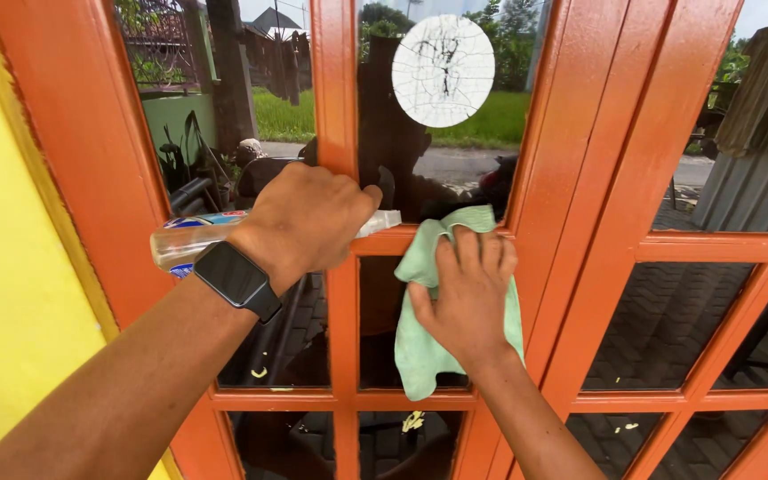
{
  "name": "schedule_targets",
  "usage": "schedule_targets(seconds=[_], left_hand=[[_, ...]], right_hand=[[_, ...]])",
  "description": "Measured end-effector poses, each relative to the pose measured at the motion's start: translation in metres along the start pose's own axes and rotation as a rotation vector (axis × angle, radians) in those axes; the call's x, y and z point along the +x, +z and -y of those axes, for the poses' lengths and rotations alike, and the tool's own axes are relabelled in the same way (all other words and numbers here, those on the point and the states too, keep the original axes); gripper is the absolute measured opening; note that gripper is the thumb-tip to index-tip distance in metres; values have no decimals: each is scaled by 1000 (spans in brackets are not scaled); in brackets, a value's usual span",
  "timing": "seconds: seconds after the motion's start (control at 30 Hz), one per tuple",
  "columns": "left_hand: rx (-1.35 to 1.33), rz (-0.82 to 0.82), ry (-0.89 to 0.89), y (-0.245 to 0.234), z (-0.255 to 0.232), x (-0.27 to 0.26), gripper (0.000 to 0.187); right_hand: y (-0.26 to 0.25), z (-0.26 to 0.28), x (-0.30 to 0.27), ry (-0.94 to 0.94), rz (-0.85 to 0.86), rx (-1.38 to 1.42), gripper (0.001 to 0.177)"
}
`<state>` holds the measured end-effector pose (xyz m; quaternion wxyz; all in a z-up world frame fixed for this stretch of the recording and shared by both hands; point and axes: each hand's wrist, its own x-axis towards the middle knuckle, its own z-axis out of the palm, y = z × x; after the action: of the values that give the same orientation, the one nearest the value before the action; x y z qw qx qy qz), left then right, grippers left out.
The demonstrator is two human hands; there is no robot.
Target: Cleaning the glass panes of a door using a spray cleaner and a cloth.
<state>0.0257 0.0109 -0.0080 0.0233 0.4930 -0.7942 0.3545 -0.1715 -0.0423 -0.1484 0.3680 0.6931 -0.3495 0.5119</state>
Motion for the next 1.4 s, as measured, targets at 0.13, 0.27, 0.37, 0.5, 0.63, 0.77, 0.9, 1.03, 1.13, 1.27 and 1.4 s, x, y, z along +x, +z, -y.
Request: schedule_targets(seconds=[0.13,0.27,0.37,0.5,0.63,0.77,0.9,1.03,1.13,1.27,1.4], left_hand=[[-7,-16,-2,-3,17,-7,36],[-73,-40,0,-6,13,-2,35],[-106,-15,11,-8,0,8,35],[-198,-140,116,8,-22,41,35],[-201,-90,98,-10,-51,66,24],[-135,31,68,-15,-62,79,11],[-175,-78,34,-10,-50,64,13],[-180,-207,34,6,-21,34,25],[-165,-192,-14,3,-6,4,38],[-109,-92,-112,6,12,-30,36],[5,-194,-87,17,27,-47,30]], right_hand=[[11,35,12,-44,-1,65,55],[10,35,11,-15,-28,97,31],[2,19,4,-2,-17,40,22],[-9,-15,-12,81,-101,-130,19],[-17,-41,-32,179,-65,-208,17],[-17,-41,-39,101,-28,-120,18],[-14,-27,-29,91,-51,-62,24],[2,-2,-11,89,-39,-23,31],[14,24,4,45,-63,33,29],[24,55,26,-68,-18,231,30],[26,62,33,-76,77,198,31]])
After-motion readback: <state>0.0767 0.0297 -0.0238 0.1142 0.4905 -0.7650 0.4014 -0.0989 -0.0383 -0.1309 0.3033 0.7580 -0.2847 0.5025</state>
